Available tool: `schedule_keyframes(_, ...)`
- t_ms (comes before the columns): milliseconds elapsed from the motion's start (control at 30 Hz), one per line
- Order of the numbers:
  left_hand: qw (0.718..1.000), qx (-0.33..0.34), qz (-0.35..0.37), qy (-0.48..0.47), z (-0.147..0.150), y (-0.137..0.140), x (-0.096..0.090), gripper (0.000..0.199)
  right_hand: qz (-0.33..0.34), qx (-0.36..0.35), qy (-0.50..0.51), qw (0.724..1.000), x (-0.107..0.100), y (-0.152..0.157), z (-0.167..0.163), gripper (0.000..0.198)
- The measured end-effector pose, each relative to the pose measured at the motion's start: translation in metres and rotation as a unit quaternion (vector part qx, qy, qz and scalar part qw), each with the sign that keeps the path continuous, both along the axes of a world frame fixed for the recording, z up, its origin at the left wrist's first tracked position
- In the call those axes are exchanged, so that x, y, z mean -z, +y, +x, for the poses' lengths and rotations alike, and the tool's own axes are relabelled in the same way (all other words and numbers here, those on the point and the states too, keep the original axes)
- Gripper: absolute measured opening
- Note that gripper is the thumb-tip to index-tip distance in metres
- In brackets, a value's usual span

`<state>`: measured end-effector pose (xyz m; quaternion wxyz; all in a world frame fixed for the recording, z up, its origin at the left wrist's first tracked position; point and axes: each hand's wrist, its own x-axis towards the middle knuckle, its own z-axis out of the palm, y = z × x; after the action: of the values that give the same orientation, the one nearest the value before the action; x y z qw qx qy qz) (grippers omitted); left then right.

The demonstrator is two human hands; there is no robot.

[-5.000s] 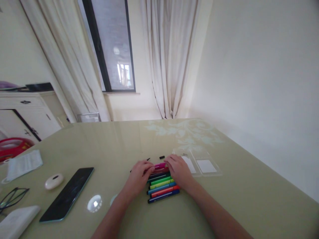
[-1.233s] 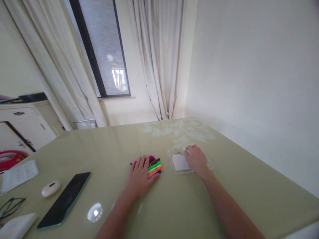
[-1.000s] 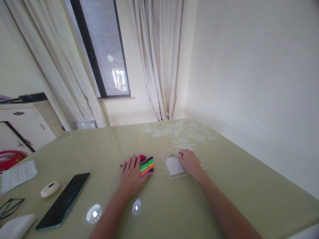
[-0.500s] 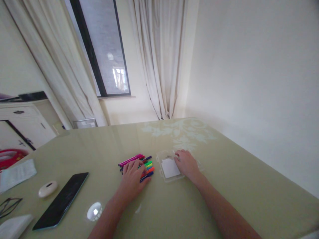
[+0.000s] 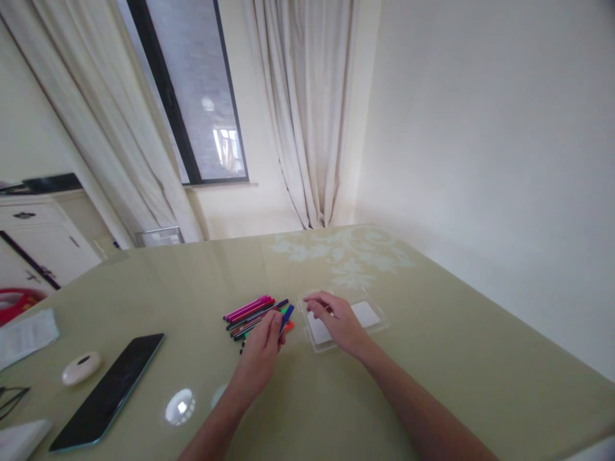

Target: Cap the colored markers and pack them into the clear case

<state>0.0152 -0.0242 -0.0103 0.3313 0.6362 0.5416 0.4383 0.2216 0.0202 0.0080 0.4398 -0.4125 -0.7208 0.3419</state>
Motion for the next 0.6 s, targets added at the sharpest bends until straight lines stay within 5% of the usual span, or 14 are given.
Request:
schedule_keyframes(233,0.999,0.039,0.012,0.009,0.014,-0.015,-0.004,0.046,-0.098,-0.087,0.129,0.983,0.0,-0.012,-0.018,0.025)
schedule_keyframes(600,0.997,0.058,-0.004,-0.041,0.021,-0.015,-0.002,0.034,-0.128,0.055,0.276,0.951,0.004,0.012,-0.006,0.041)
